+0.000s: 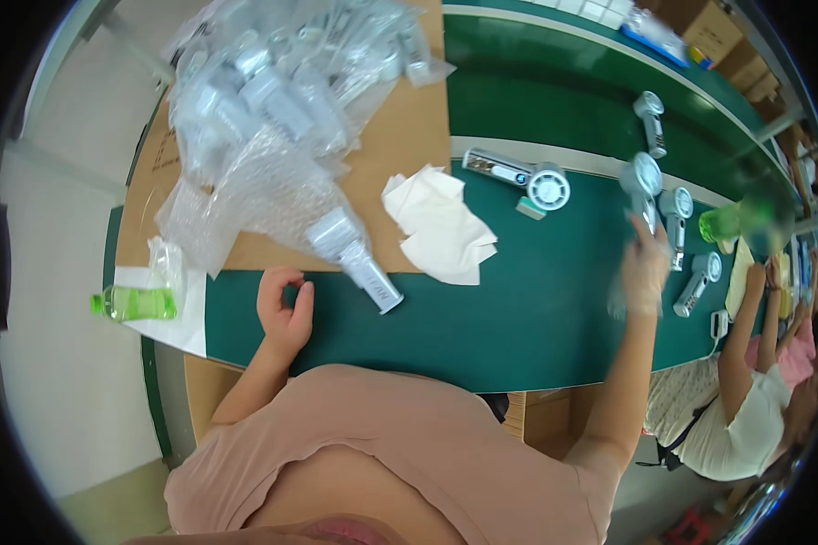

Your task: The person unwraps small electronic devices from bubble wrap and wipes them with a white cloth and green liquid. They place the cleaned units on the green table and repeat the process for multiple devices.

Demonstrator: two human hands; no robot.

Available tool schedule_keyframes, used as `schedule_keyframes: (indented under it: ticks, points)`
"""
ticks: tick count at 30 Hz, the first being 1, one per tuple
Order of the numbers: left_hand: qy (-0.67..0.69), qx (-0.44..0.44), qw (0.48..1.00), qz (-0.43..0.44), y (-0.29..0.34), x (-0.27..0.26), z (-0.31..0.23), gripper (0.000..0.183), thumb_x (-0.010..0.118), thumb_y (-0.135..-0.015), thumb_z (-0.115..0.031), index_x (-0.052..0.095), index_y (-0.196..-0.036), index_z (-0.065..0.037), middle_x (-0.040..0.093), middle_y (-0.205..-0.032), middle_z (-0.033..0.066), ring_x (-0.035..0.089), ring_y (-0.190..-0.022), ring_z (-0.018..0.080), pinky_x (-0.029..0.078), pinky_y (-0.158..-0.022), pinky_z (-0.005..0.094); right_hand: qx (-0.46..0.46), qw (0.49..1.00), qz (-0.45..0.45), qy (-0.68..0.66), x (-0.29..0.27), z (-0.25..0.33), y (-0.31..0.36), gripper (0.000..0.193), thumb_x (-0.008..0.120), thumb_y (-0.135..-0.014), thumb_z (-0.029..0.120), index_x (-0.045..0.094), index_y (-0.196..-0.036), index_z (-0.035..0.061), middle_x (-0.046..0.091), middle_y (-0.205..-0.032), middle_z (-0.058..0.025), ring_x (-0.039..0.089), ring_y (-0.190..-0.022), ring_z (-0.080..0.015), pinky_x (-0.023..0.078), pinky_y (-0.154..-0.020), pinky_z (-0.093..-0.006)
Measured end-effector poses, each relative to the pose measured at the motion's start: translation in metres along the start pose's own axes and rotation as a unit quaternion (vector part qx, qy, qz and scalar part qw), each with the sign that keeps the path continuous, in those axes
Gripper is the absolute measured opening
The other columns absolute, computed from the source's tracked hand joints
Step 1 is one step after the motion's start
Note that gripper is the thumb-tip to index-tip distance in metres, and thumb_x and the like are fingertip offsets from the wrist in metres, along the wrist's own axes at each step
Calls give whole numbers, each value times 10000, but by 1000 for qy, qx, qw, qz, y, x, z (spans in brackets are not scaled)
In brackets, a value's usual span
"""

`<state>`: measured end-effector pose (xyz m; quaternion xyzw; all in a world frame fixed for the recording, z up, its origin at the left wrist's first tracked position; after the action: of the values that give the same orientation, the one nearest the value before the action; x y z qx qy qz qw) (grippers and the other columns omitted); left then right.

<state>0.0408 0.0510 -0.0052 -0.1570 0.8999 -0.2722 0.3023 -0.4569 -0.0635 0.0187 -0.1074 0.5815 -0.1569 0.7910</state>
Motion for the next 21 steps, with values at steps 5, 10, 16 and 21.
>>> schedule_keyframes:
  ticks: [5, 10, 16, 21]
  points:
    - [150, -159, 976, -17, -11, 14, 12, 140, 622, -815, 30, 534, -906, -29, 545, -785, 39, 527, -706, 105, 430, -642, 235, -28, 997, -70, 33, -9, -7, 61, 365, 521, -757, -50, 650, -1080, 61, 572, -1102, -248, 591, -967, -381, 471, -856, -412]
    - [321, -281, 903, -51, -9, 23, 28, 204, 594, -858, 36, 476, -1010, -34, 530, -917, 21, 510, -799, 59, 418, -681, 187, -93, 983, -34, -152, -21, 123, 65, 166, 589, -789, 53, 650, -942, 32, 637, -974, -166, 593, -928, -358, 450, -857, -445]
    - [331, -268, 904, -37, -22, 26, 24, 463, 594, -847, 33, 403, -1266, -10, 504, -1118, 77, 515, -974, 134, 460, -827, 261, -336, 909, 161, -189, 27, 281, 105, 785, 755, -694, 284, 405, -1361, 62, 552, -1152, -219, 546, -1024, -370, 430, -848, -445]
    - [327, -257, 909, 31, -27, 22, 22, 508, 596, -848, 11, 401, -1315, -35, 490, -1247, 77, 483, -1082, 153, 443, -856, 271, -305, 898, 205, -241, 75, 296, 94, 644, 601, -763, 93, 390, -1369, 48, 566, -1085, -228, 595, -741, -317, 472, -632, -420]
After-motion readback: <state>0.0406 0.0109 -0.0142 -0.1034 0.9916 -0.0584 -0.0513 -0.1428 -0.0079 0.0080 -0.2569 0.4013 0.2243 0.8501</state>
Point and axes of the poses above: each hand's wrist, its own y-axis away from the middle knuckle, its own x-axis out of the palm, z = x × y, the point moved 4 cm from there along -y, towards the middle knuckle
